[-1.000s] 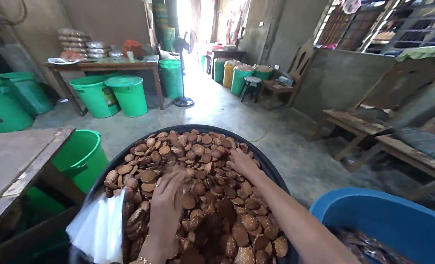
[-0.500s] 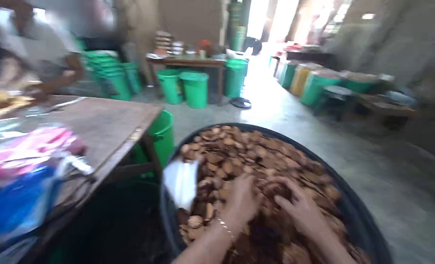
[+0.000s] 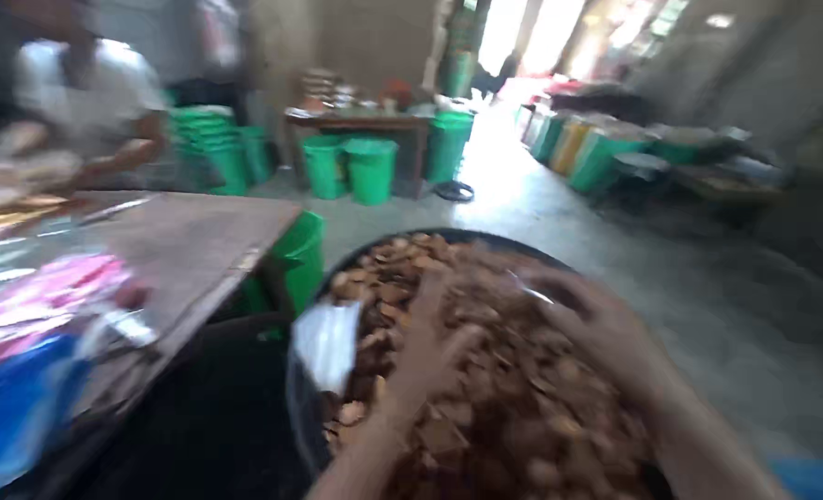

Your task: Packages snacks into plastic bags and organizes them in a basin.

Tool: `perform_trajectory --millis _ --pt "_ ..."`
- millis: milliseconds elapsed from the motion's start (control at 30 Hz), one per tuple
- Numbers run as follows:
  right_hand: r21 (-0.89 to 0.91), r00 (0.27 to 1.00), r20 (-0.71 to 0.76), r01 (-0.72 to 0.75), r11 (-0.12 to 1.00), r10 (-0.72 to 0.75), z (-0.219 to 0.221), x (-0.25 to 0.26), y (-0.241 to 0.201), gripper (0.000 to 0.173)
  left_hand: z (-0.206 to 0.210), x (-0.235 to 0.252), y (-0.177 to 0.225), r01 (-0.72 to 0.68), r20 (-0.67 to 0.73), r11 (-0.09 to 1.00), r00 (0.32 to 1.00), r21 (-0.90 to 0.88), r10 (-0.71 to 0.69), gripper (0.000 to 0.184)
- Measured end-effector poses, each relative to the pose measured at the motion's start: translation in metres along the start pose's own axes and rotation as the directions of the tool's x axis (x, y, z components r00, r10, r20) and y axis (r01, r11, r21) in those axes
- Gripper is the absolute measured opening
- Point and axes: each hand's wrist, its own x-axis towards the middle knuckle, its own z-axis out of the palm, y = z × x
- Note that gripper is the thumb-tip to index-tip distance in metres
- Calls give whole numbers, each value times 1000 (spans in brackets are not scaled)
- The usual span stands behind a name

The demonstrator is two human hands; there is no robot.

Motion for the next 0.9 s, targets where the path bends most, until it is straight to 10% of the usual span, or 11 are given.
perform_trajectory --millis 67,167,300,400,567,767,900 --pt "78 980 198 12 997 -28 -24 14 -17 25 -3 -1 -10 350 204 816 936 -461 -286 74" --pt "207 946 316 0 978 -67 -49 34 -23 21 4 -4 -21 490 476 590 858 -642 -195 51" --pt "-65 959 126 -245 967 252 -72 32 63 24 7 -1 -28 505 378 460 860 -730 -344 45" --pt "-473 768 210 -461 751 604 -48 1 144 28 -2 6 -37 450 348 433 889 -781 -298 57" --pt "-649 531 214 -551 525 820 1 -36 166 48 -7 6 -35 401 293 390 905 -829 -309 58" --pt "-341 653 388 -554 760 650 -16 -40 155 35 -8 9 -31 364 287 415 928 -834 -236 42" --pt "-431 691 174 -587 685 702 -1 -20 166 38 -8 9 -32 364 305 407 930 -838 -204 44"
